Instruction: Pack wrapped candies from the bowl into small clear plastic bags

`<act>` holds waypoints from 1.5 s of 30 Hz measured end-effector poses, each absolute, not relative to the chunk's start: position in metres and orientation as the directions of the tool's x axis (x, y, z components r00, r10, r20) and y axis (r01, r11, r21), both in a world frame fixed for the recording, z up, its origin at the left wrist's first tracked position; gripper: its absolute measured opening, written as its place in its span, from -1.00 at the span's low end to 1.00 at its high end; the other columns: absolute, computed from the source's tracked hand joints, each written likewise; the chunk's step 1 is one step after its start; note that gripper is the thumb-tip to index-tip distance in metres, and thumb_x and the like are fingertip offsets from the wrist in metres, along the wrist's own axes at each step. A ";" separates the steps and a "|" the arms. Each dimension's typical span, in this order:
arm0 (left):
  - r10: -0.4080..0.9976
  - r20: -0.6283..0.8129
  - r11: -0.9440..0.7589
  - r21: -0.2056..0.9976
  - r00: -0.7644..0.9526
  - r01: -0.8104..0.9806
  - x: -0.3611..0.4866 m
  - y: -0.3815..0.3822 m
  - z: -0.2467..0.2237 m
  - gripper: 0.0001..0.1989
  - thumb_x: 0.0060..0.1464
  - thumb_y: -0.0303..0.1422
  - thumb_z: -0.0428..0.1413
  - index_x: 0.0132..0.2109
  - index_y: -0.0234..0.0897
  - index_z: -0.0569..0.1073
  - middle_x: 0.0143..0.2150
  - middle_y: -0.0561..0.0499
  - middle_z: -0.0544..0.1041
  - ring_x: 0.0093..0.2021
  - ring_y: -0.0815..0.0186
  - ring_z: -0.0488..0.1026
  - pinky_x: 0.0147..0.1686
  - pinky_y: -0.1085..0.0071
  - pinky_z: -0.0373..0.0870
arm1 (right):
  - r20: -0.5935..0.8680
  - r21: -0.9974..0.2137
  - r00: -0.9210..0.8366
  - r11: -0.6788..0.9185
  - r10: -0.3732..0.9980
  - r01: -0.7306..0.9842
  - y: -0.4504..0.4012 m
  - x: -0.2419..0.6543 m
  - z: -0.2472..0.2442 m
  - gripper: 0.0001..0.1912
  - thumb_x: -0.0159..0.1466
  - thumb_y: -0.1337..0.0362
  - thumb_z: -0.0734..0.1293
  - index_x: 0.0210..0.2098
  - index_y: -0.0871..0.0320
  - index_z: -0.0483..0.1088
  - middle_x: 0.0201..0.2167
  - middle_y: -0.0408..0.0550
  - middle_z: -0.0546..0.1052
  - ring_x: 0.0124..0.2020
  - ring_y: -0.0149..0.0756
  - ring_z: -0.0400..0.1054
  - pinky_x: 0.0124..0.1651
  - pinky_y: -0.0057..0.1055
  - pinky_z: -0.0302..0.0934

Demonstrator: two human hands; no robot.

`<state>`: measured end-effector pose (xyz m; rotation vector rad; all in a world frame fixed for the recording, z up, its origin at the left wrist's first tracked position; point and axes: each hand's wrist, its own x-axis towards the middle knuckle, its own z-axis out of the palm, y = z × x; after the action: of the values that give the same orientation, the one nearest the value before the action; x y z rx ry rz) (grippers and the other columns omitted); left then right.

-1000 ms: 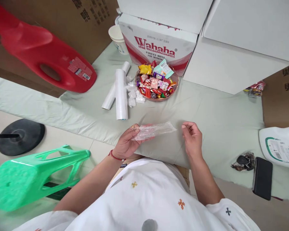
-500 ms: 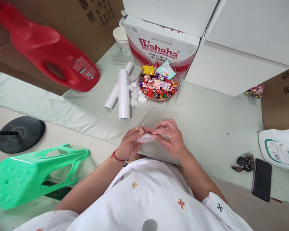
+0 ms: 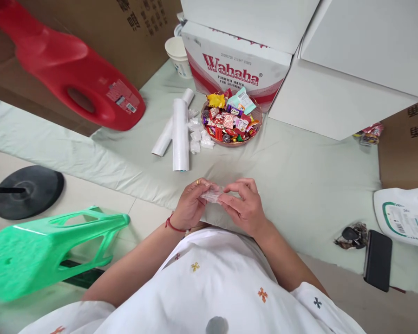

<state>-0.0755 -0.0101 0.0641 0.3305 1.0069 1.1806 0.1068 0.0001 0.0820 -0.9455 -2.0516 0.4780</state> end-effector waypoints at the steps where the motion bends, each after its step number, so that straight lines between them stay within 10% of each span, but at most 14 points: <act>1: 0.865 -0.501 0.402 0.689 0.004 -0.603 -0.076 -0.010 0.063 -0.78 -0.05 -0.31 0.32 -0.46 -0.26 0.44 -0.41 0.05 0.53 -0.36 0.34 0.45 -0.38 0.45 0.38 | 0.526 -0.612 -0.386 0.653 0.758 0.446 -0.001 0.108 0.083 -0.83 0.34 0.34 0.41 -0.19 -0.12 0.57 -0.20 -0.07 0.61 -0.10 -0.11 0.36 -0.06 -0.10 0.34; 9: 0.929 -0.368 0.305 0.695 0.042 -0.651 -0.080 -0.012 0.066 -0.70 0.09 -0.18 0.26 -0.45 -0.24 0.42 -0.20 -0.05 0.55 -0.04 0.19 0.48 -0.12 0.36 0.46 | 0.105 -0.989 -0.174 0.121 0.979 0.082 -0.009 0.119 0.086 -0.88 0.38 0.10 0.37 -0.21 -0.03 0.50 -0.36 -0.10 0.55 -0.39 -0.27 0.42 -0.32 -0.26 0.35; 16: 0.920 -0.135 0.359 0.664 0.368 -0.655 -0.067 -0.010 0.070 -0.21 -0.10 0.27 0.30 0.10 -0.21 0.53 0.24 -0.22 0.49 0.37 -0.09 0.28 0.30 0.03 0.24 | -0.314 -0.918 0.013 -0.300 0.949 -0.260 0.008 0.111 0.091 -0.70 0.17 0.02 0.52 -0.30 0.05 0.44 -0.49 -0.23 0.44 -0.57 -0.47 0.20 -0.52 -0.48 0.12; 22: 0.869 -0.259 0.447 0.775 0.421 -0.446 -0.044 -0.018 0.056 -0.61 -0.06 -0.15 0.46 -0.18 -0.25 0.56 -0.09 -0.05 0.56 -0.01 0.20 0.48 0.09 0.24 0.35 | -0.264 -0.955 0.182 -0.231 0.947 -0.186 0.009 0.111 0.075 -0.72 0.20 0.05 0.50 -0.29 0.07 0.44 -0.52 -0.27 0.40 -0.55 -0.46 0.21 -0.49 -0.48 0.16; 31: 0.891 -0.425 0.444 0.742 0.159 -0.502 -0.046 -0.018 0.054 -0.50 -0.01 0.04 0.37 -0.29 -0.24 0.34 -0.31 0.10 0.54 -0.37 0.39 0.52 -0.31 0.43 0.47 | -0.076 -0.992 0.269 -0.099 0.960 0.074 0.016 0.132 0.067 -0.69 0.31 -0.03 0.43 -0.24 0.09 0.46 -0.51 -0.22 0.43 -0.56 -0.43 0.28 -0.61 -0.52 0.14; 36: 0.897 -0.441 0.413 0.817 0.024 -0.403 -0.043 -0.017 0.049 -0.52 0.12 0.07 0.24 -0.28 -0.20 0.24 -0.52 0.21 0.42 -0.69 0.51 0.31 -0.67 0.55 0.12 | -0.051 -0.989 0.264 -0.086 0.963 0.123 0.019 0.135 0.070 -0.66 0.30 -0.06 0.44 -0.21 0.10 0.49 -0.44 -0.17 0.49 -0.52 -0.43 0.32 -0.56 -0.50 0.23; 45: 0.898 -0.440 0.381 0.746 0.026 -0.546 -0.043 -0.012 0.055 -0.48 0.07 0.06 0.29 -0.26 -0.18 0.20 -0.54 0.25 0.38 -0.70 0.56 0.20 -0.66 0.57 0.07 | -0.399 -0.905 0.015 -0.391 0.917 -0.170 0.006 0.132 0.060 -0.45 0.19 -0.24 0.45 -0.10 0.08 0.57 -0.12 0.00 0.59 -0.24 -0.30 0.36 -0.37 -0.44 0.32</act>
<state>-0.0428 -0.0124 0.0548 0.4249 1.0336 1.1689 0.1325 0.0061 0.0602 -1.3919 -0.8278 1.5344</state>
